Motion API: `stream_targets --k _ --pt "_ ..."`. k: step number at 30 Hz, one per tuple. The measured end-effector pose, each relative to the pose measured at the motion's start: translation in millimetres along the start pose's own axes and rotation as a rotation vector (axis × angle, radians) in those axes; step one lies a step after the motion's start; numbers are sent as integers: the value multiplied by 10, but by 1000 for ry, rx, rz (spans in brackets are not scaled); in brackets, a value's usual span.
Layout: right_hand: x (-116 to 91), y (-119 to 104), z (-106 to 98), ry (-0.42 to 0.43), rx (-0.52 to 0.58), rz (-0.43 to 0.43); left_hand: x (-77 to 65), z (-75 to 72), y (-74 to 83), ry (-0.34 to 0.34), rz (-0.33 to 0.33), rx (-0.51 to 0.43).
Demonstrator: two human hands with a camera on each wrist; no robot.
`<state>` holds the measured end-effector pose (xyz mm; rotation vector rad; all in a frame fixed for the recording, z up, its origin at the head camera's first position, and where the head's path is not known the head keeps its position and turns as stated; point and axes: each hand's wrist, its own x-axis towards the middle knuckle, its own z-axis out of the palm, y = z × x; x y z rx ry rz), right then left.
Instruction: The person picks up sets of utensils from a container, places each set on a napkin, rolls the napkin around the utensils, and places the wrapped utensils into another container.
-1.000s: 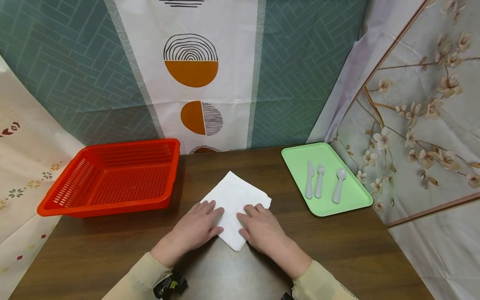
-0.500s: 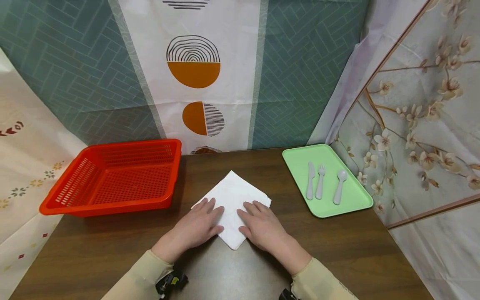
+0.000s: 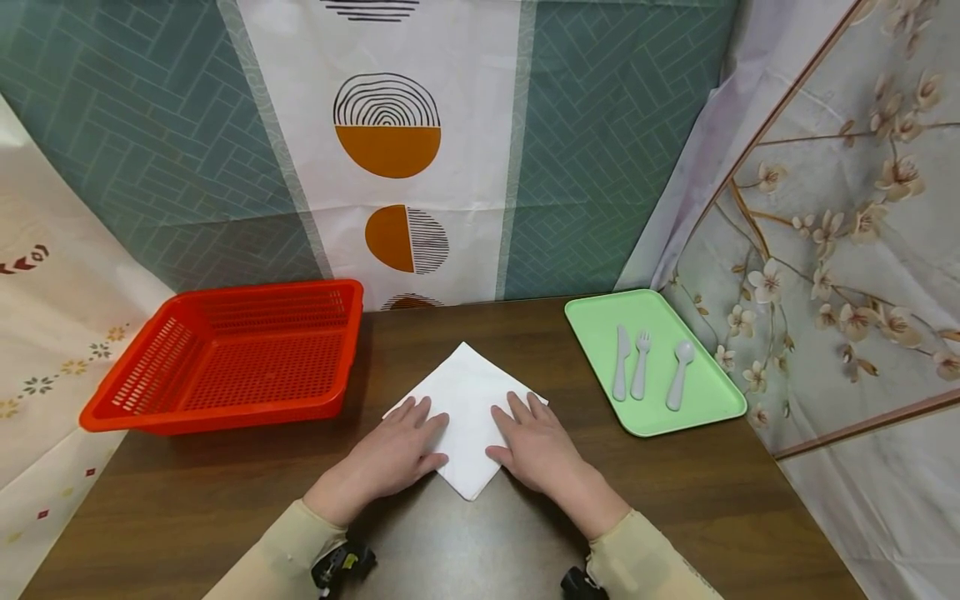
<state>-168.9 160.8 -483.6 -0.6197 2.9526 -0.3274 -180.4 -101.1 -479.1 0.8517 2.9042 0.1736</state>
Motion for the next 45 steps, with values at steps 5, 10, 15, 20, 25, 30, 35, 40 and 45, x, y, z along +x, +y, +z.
stream_targets --k 5,10,15,20,25,30,35,40,45 --pt "48 36 -7 -3 -11 6 15 4 -17 9 0 2" --pt "64 40 -31 -18 -12 12 33 21 -13 8 -3 10" --pt "60 42 -25 -12 -19 4 38 41 -7 6 -10 17" --pt "57 47 5 -9 -28 4 37 54 -17 2 -13 9" --pt "50 47 10 1 -19 0 26 60 -49 8 -22 -14" --pt "39 46 7 5 -15 1 15 57 -75 16 -21 -43" --pt "34 45 -1 5 -12 -1 14 57 -79 24 -9 -24" --pt "38 49 -6 -5 -19 0 16 63 -75 48 -3 2" --pt "42 47 -13 -15 -14 5 14 70 -66 48 -17 7"
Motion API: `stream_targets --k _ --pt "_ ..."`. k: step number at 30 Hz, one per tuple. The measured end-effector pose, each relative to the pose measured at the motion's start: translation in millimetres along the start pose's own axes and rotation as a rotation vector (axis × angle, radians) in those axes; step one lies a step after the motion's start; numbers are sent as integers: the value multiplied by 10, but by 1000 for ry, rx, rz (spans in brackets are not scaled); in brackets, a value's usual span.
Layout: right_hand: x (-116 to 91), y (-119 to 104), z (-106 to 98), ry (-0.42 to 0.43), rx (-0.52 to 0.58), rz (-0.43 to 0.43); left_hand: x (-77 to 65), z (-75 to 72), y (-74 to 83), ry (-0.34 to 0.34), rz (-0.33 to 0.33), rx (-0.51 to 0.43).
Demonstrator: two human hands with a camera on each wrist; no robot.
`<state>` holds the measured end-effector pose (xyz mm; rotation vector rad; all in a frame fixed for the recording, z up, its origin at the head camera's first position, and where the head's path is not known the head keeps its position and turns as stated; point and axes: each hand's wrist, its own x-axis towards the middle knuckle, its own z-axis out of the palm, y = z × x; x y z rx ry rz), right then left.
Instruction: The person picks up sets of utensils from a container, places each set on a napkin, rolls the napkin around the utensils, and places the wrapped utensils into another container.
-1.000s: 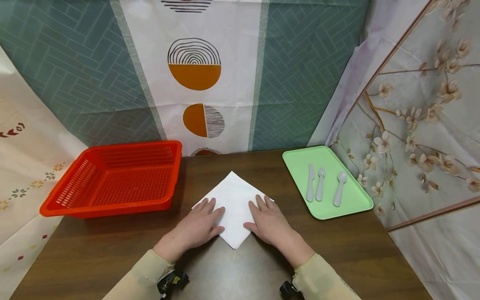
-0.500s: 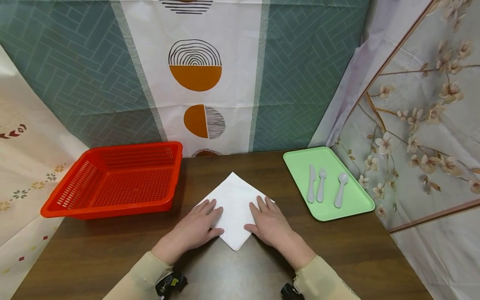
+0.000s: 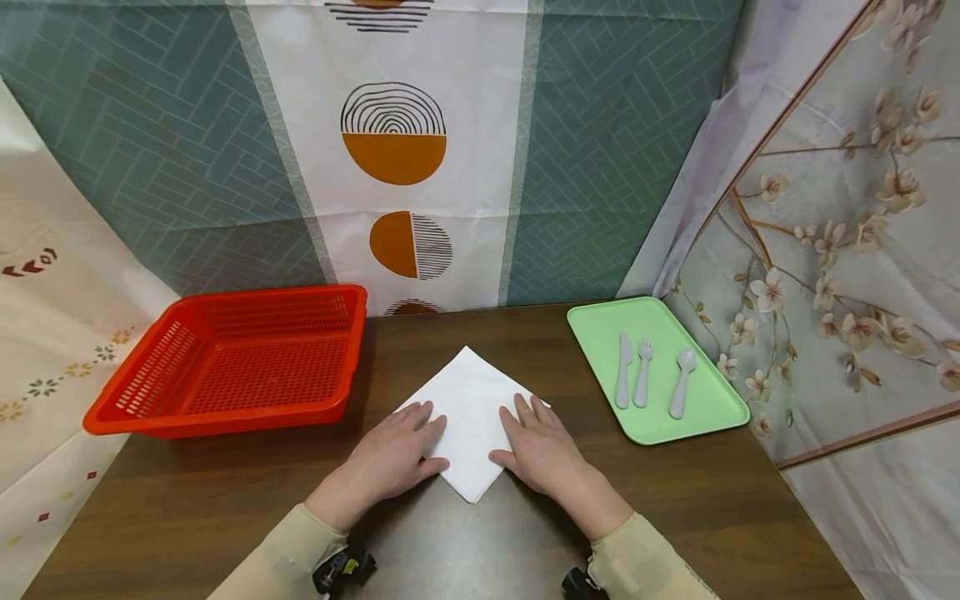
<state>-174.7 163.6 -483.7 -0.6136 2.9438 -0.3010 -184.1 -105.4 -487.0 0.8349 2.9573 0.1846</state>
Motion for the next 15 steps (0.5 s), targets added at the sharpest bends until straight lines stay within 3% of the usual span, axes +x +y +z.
stream_targets --k 15 --pt "-10 -18 -25 4 16 3 -17 -18 0 15 18 14"
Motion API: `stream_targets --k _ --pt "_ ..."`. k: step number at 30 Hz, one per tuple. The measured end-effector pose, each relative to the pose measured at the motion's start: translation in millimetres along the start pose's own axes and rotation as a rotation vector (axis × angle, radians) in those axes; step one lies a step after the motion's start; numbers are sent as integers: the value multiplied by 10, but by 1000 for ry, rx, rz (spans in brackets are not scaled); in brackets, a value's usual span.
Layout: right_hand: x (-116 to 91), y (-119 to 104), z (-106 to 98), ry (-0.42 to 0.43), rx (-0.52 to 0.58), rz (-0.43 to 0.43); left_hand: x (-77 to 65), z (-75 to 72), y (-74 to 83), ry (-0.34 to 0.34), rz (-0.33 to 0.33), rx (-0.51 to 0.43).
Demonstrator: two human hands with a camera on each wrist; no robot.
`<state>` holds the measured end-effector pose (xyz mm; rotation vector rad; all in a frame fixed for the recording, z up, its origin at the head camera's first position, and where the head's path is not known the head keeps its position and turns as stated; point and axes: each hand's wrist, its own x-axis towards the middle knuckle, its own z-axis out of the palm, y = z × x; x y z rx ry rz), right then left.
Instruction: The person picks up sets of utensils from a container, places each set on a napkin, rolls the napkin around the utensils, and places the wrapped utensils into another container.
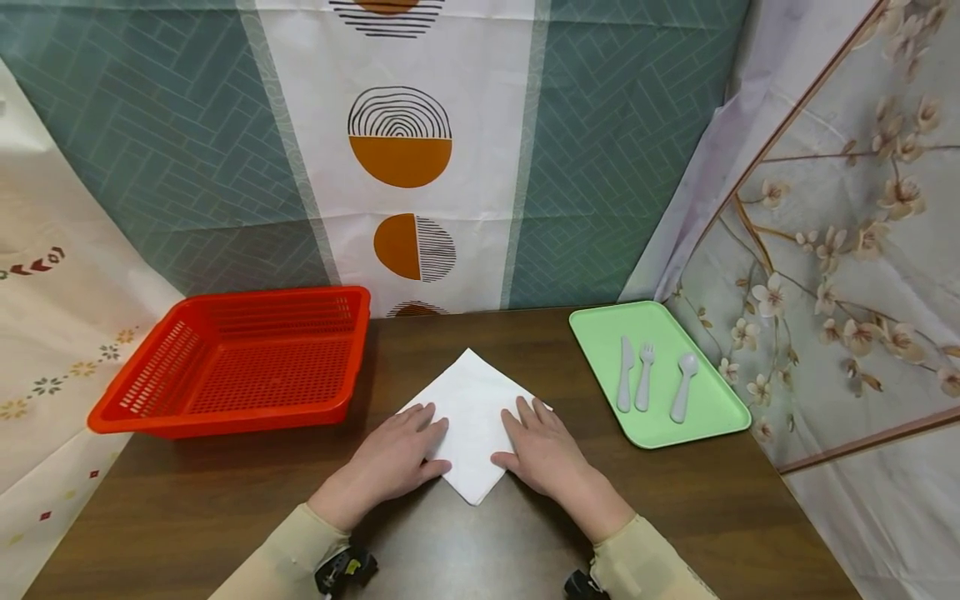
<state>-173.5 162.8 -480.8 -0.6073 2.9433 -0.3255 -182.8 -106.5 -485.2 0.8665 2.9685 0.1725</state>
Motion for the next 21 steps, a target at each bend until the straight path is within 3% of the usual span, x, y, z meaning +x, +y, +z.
stream_targets --k 9,21 --pt "5 31 9 42 -1 -6 5 6 1 -12 2 4" --pt "-87 153 -59 229 -61 -39 -16 -5 5 2 11 9"
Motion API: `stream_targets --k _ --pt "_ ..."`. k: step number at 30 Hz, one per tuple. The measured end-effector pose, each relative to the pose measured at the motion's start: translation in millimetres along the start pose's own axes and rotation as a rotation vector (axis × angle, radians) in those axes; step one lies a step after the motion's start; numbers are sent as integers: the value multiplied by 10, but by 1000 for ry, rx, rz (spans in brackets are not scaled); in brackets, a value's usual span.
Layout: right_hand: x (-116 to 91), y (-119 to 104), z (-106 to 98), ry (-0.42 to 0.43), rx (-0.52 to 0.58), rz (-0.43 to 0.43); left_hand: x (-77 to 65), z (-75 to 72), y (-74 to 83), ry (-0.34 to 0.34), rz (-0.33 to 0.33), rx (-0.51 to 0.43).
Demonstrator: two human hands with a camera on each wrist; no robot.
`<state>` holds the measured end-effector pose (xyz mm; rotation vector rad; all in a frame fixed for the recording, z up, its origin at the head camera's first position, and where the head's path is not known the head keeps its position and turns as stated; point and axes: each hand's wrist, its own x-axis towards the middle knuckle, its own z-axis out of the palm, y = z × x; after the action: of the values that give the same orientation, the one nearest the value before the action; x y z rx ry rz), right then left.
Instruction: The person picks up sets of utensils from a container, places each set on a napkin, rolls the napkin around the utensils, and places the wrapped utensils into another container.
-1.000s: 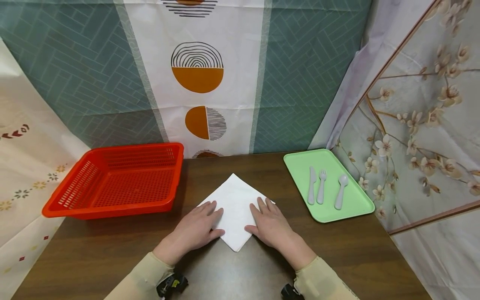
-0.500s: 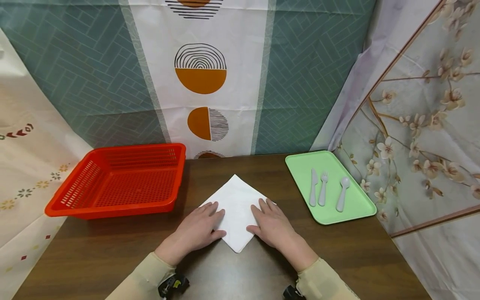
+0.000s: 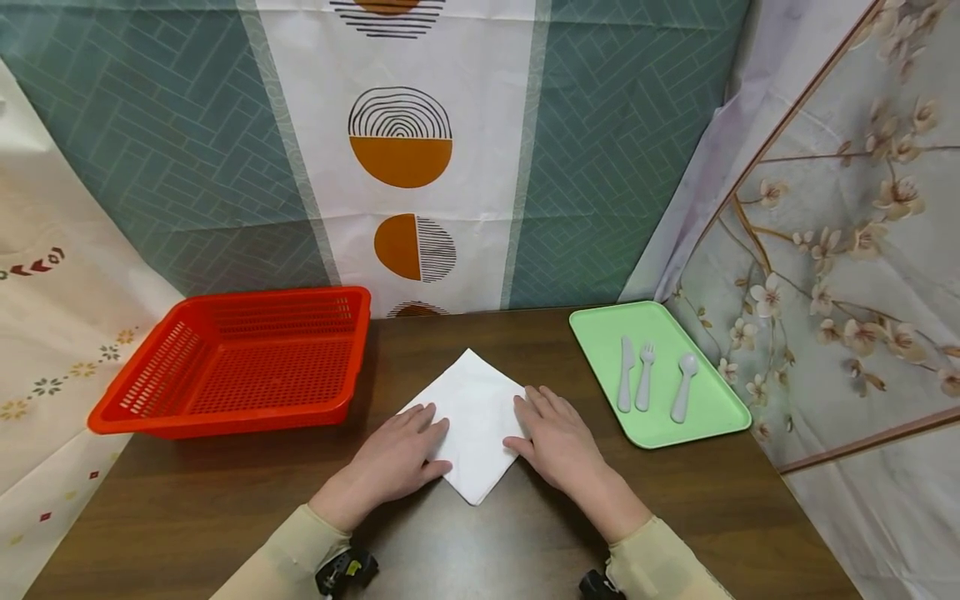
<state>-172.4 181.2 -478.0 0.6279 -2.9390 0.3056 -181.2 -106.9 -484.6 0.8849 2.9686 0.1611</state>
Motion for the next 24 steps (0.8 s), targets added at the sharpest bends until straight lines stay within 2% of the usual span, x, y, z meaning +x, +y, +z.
stream_targets --k 14,24 --pt "-40 218 -61 109 -14 57 -4 -11 -1 -3 4 4" --pt "-118 483 -167 127 16 131 5 -7 -2 -13 1 5"
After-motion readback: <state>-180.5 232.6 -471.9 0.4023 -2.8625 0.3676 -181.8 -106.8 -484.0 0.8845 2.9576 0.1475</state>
